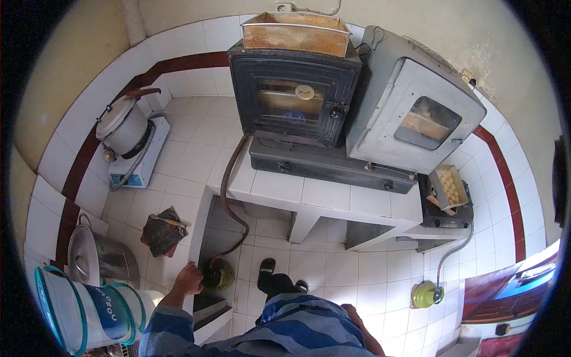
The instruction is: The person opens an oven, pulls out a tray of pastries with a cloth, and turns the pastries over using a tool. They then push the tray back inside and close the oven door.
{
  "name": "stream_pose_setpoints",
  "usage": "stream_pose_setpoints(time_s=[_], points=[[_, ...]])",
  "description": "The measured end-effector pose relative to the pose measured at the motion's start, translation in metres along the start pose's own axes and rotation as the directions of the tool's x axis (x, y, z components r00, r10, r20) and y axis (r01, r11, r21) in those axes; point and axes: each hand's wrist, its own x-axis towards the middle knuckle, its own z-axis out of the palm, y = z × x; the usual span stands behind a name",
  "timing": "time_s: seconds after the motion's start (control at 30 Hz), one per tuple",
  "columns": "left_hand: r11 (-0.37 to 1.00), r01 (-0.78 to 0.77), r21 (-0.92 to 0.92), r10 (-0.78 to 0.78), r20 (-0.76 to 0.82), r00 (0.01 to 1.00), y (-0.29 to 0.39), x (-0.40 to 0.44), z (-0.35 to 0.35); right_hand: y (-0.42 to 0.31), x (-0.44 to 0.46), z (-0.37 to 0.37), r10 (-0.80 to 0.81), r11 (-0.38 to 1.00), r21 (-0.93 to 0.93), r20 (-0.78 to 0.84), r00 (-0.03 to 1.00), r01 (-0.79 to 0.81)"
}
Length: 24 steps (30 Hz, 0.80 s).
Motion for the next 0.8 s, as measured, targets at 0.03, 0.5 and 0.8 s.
stream_pose_setpoints(time_s=[0.03, 0.5, 0.8], points=[[1.0, -0.003, 0.013, 0.003, 0.005, 1.0, 0.0, 0.0, -0.001, 0.0, 0.0, 0.0, -0.055, 0.998, -0.003, -0.012, 0.998, 0.055], [0.999, -0.038, 0.039, 0.039, -0.018, 0.999, -0.003, 0.001, 0.007, 0.002, 0.0, 0.002, 0.065, 0.992, 0.107, -0.044, 0.997, -0.06], [0.998, -0.038, 0.051, 0.043, -0.101, 0.994, -0.003, 0.002, 0.016, -0.019, -0.005, -0.011, 0.087, 0.988, 0.126, -0.013, 0.996, -0.085]])
